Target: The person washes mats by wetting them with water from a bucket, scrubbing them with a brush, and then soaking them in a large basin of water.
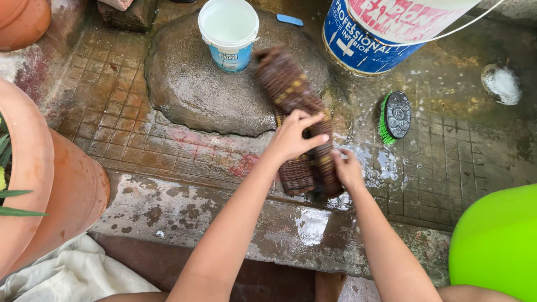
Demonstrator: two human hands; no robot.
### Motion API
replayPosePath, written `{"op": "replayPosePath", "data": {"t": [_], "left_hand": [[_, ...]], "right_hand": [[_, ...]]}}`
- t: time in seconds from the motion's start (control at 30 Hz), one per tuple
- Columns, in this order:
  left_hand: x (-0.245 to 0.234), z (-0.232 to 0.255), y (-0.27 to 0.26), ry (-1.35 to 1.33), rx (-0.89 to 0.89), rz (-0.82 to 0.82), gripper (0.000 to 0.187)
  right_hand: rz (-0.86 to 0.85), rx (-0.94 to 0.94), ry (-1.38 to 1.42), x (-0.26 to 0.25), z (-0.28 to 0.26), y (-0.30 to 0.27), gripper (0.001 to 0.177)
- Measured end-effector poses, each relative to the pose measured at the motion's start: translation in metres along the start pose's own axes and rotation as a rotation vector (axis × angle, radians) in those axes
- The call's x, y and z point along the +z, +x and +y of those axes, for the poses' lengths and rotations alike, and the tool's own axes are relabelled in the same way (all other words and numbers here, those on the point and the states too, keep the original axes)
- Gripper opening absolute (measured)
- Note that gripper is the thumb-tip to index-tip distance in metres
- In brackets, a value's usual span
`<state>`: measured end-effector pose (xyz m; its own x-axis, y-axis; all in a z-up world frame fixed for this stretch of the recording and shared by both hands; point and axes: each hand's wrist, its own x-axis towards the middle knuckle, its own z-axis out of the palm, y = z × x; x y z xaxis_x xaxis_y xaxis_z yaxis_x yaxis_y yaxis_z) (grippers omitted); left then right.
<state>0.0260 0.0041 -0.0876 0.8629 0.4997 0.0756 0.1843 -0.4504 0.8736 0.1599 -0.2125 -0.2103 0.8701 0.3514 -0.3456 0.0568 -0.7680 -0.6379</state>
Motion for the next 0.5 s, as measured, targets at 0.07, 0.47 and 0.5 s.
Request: {"op": "replayPosePath", "data": {"t": [0.07, 0.47, 0.5], "left_hand": [[0.003, -0.01, 0.013, 0.136, -0.019, 0.041, 0.058], [0.079, -0.115, 0.001, -0.101, -0.796, 0.223, 0.064], [0.079, -0.112, 0.002, -0.172, -0.802, 0.163, 0.051]], "right_hand": [[0.229, 0.125, -0.286, -0.009, 0.023, 0.007, 0.053], [0.143, 0.013, -0.42, -0.022, -0.049, -0.022, 0.083], [0.174, -0.038, -0.333, -0.022, -0.053, -0.02, 0.075]]}}
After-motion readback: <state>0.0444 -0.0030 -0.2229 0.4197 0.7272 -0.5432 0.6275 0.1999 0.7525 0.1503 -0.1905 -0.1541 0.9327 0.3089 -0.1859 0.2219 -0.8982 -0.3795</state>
